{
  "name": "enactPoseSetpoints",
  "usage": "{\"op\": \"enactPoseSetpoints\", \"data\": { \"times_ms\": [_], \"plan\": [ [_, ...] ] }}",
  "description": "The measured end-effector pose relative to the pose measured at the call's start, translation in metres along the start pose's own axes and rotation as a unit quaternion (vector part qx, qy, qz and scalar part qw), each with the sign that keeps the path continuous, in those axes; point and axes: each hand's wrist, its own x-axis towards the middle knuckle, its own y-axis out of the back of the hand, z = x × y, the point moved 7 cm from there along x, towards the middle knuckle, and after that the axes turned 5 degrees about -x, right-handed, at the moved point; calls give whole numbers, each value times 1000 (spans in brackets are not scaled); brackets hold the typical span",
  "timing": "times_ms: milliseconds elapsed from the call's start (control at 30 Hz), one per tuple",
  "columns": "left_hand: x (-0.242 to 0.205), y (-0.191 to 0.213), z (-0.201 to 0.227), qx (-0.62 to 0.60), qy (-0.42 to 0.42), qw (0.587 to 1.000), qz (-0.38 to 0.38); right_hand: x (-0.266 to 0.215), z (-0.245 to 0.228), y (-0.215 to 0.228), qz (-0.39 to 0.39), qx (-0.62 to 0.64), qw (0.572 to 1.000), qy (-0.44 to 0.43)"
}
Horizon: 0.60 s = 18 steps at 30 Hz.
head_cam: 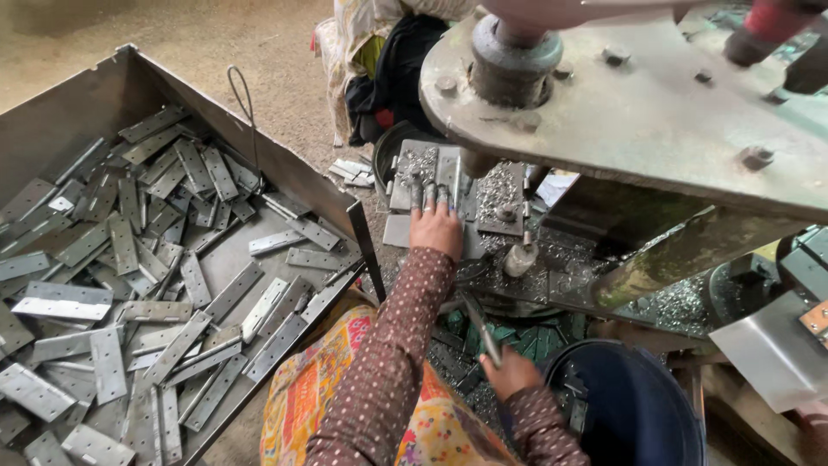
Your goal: The person repeatedly picks up metal brackets from a bin, places them into a manual punching machine, and operates the lever to punch holes. The processed brackets are then dropped into a collection bin below.
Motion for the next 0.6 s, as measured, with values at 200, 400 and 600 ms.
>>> {"op": "enactPoseSetpoints", "data": {
  "times_ms": [200, 400, 600],
  "plan": [
    [-31, 12, -5, -67, -13, 996, 63, 8, 0, -66, 120, 13, 993, -11],
    [-16, 32, -1, 43, -46, 990, 127, 16, 6, -17, -24, -2, 1000, -7],
    [17, 15, -16, -5, -2, 1000, 31, -6, -1, 0, -20, -7, 1000, -22]
  ]
}}
